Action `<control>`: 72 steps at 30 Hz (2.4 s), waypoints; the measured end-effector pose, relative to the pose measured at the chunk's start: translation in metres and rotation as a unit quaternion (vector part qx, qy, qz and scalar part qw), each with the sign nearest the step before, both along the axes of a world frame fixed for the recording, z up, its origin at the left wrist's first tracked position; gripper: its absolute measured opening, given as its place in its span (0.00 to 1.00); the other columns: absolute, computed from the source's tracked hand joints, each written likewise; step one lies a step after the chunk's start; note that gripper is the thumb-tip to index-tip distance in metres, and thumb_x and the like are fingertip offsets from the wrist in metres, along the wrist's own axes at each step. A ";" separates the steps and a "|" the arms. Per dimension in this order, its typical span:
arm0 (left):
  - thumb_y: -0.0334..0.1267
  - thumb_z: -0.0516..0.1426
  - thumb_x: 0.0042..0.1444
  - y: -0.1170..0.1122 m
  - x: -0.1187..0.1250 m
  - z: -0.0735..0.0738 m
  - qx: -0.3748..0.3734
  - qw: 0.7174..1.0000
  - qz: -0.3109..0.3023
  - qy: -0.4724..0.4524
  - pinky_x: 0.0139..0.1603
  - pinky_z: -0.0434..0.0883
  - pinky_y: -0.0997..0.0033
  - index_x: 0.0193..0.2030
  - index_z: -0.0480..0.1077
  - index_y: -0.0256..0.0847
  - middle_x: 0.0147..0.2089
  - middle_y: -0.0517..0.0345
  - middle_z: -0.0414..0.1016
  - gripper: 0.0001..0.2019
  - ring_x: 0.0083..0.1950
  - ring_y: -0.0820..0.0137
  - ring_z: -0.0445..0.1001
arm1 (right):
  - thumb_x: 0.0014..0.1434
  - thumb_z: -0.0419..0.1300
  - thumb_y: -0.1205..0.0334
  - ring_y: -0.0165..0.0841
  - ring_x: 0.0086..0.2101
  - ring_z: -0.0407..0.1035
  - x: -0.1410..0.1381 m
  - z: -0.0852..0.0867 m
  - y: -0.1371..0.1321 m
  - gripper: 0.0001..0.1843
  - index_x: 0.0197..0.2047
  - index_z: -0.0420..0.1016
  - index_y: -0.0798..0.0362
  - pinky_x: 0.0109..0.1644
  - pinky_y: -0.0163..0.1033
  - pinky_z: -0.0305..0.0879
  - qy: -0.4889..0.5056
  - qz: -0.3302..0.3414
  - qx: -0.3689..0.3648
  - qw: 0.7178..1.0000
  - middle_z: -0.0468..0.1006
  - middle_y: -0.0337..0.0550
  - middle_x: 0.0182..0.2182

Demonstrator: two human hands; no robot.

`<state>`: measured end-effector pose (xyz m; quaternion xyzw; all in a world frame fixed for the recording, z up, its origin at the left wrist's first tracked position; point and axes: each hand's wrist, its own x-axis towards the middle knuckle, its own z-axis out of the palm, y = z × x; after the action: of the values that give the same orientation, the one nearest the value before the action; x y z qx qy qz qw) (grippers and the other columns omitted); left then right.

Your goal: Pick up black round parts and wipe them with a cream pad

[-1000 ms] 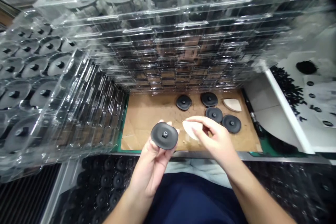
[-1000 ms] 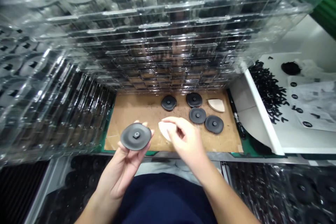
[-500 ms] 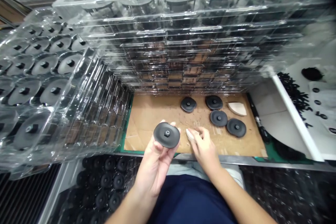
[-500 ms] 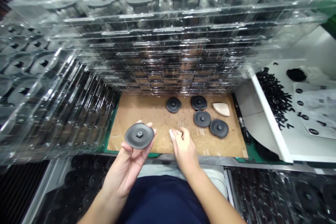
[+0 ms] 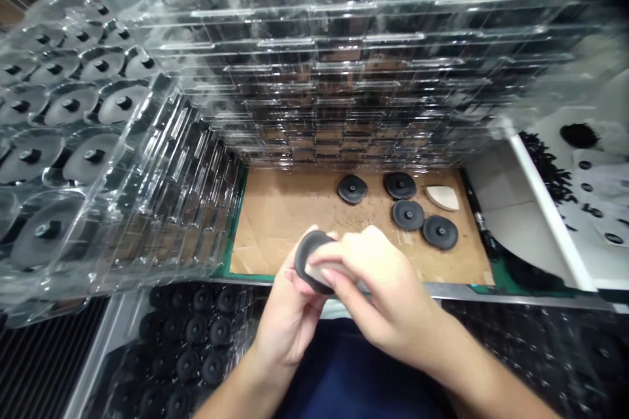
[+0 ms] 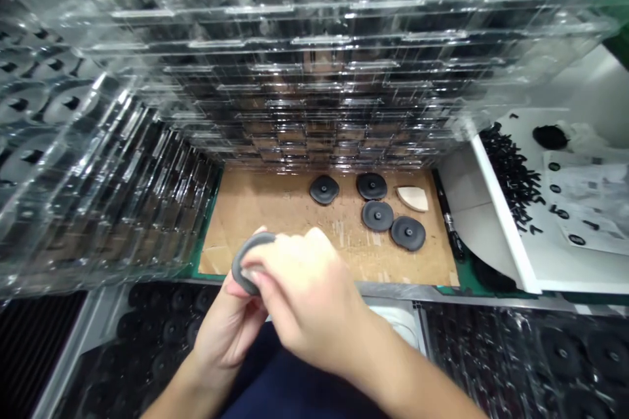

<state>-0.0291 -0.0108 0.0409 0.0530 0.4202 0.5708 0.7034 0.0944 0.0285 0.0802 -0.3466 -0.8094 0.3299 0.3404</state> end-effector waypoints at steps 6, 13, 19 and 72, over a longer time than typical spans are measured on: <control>0.40 0.71 0.37 0.005 -0.010 0.005 0.022 1.000 0.021 -0.003 0.48 0.75 0.74 0.44 0.77 0.50 0.47 0.61 0.80 0.23 0.45 0.66 0.79 | 0.64 0.53 0.67 0.29 0.33 0.72 0.021 -0.032 -0.018 0.08 0.40 0.74 0.52 0.38 0.34 0.65 0.034 0.024 -0.180 0.983 0.79 0.37 0.32; 0.42 0.72 0.34 0.008 -0.003 0.007 0.039 0.999 -0.001 -0.013 0.50 0.74 0.70 0.47 0.76 0.49 0.49 0.57 0.79 0.29 0.48 0.62 0.79 | 0.63 0.56 0.63 0.29 0.37 0.73 0.045 -0.028 -0.022 0.07 0.43 0.74 0.46 0.39 0.30 0.67 0.049 -0.149 -0.177 0.972 0.79 0.36 0.37; 0.36 0.70 0.41 0.005 -0.002 0.007 0.006 1.000 0.002 0.021 0.45 0.75 0.76 0.48 0.75 0.46 0.46 0.58 0.80 0.24 0.45 0.67 0.78 | 0.61 0.54 0.70 0.28 0.29 0.69 0.024 -0.003 -0.006 0.09 0.40 0.75 0.53 0.35 0.33 0.64 0.079 0.012 -0.110 0.991 0.78 0.38 0.30; 0.34 0.68 0.45 0.003 0.002 -0.007 -0.038 0.999 0.002 -0.035 0.50 0.76 0.71 0.60 0.66 0.42 0.51 0.50 0.79 0.34 0.48 0.63 0.79 | 0.60 0.55 0.54 0.41 0.41 0.76 0.069 -0.091 -0.061 0.14 0.41 0.79 0.52 0.42 0.45 0.72 -0.007 -0.082 -0.415 0.906 0.82 0.47 0.40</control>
<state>-0.0271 -0.0074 0.0336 0.0051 0.4164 0.5576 0.7181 0.1635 -0.0320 -0.0103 -0.5241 -0.5701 0.6047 0.1862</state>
